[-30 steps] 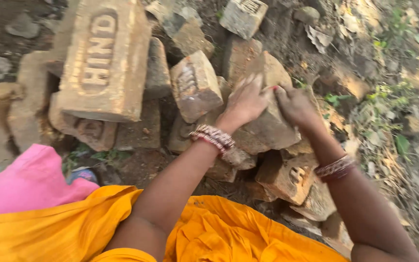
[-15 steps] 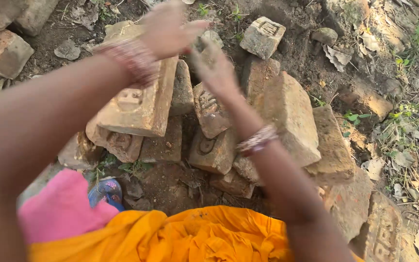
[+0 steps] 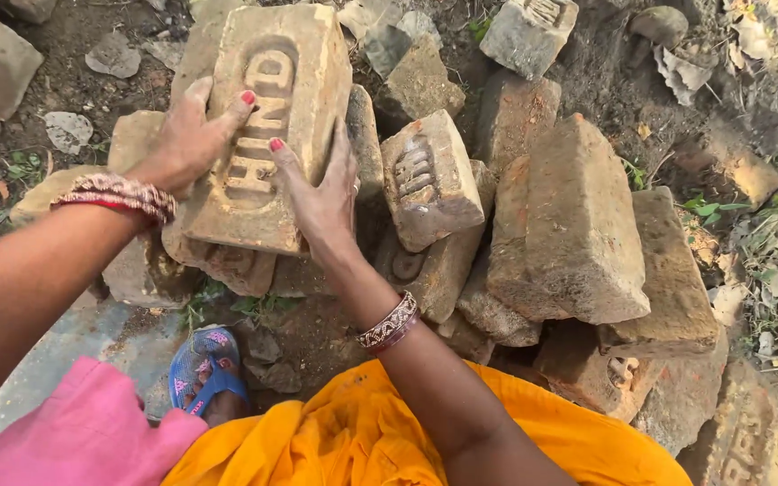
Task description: The person sits on the ground beside a pile of used bricks and stacks them one at a time, picking each brick from the ground pile and placing it into a growing stack in front of them, turning some bricks to align them.
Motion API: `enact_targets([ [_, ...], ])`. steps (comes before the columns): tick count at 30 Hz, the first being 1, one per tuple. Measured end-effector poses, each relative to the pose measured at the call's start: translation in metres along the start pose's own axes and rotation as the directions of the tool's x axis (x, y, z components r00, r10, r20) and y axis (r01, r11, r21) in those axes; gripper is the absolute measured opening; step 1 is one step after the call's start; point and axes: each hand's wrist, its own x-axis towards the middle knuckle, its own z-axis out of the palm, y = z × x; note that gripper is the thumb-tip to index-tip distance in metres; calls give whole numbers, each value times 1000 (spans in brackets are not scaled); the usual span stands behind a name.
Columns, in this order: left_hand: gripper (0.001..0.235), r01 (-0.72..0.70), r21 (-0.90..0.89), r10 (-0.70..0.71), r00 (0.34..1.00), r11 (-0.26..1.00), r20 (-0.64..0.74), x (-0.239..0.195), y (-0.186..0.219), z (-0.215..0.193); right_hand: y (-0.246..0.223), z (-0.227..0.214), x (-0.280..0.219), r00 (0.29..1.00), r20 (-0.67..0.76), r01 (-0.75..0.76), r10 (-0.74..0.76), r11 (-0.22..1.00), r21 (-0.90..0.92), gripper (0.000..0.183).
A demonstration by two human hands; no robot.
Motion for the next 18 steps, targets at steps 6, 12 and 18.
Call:
enact_targets([
  [6, 73, -52, -491, 88, 995, 870, 50, -12, 22, 0, 8, -2, -3, 997, 3, -82, 83, 977, 197, 105],
  [12, 59, 23, -640, 150, 965, 768, 215, -35, 52, -10, -16, -21, -23, 992, -119, -27, 41, 992, 121, 89],
  [18, 60, -9, -592, 207, 941, 806, 268, -29, 104, 5, -47, -87, -10, 999, -44, 51, -30, 776, 629, 56],
])
